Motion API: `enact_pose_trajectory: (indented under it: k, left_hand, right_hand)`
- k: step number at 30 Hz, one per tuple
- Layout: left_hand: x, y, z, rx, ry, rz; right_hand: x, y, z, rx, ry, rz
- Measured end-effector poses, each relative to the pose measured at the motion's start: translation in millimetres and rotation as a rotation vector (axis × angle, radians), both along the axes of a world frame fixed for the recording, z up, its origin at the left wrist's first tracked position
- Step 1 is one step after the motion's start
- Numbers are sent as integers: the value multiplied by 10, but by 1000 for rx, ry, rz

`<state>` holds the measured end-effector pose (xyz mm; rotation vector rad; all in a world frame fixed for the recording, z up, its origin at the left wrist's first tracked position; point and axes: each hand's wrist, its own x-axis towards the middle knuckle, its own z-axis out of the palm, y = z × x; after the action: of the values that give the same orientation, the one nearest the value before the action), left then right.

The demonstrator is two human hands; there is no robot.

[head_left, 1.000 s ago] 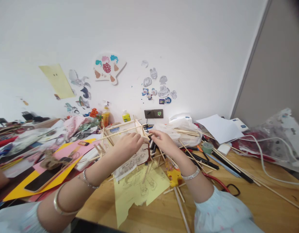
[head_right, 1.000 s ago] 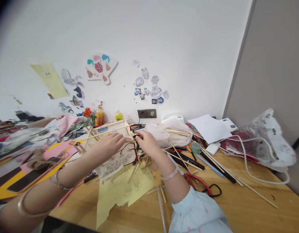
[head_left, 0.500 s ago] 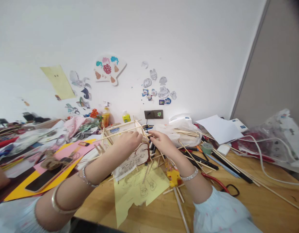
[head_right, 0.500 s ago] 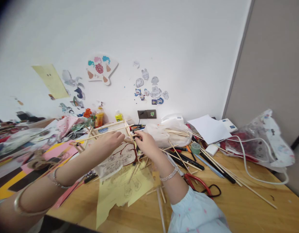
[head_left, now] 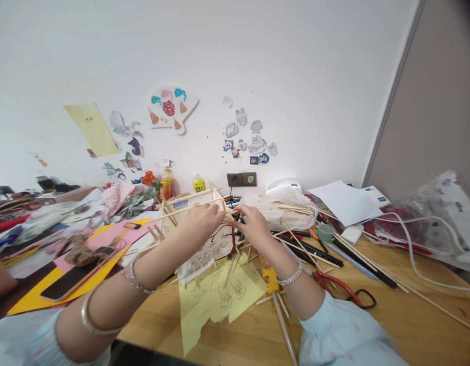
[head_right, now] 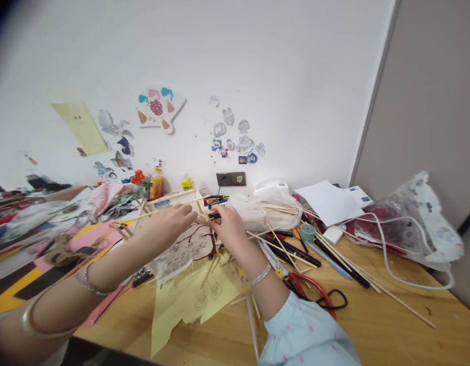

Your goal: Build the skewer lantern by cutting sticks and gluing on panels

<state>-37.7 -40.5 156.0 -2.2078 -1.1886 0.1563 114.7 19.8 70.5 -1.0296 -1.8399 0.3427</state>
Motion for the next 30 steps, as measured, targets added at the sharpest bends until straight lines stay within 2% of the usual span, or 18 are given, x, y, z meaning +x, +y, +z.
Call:
enact_pose_trajectory:
  k: [5, 11, 17, 30]
  left_hand:
    - [-44, 27, -20, 30, -78, -43]
    - [-145, 137, -49, 18, -273, 8]
    - [-147, 179, -68, -55, -359, 60]
    - [-45, 129, -24, -55, -391, 161]
  right_hand:
    - [-10, -4, -17, 5, 27, -15]
    - [-32, -5, -20, -2, 26, -34]
    - [-39, 3, -26, 14, 22, -38]
    - [-8, 30, -52, 81, -17, -32]
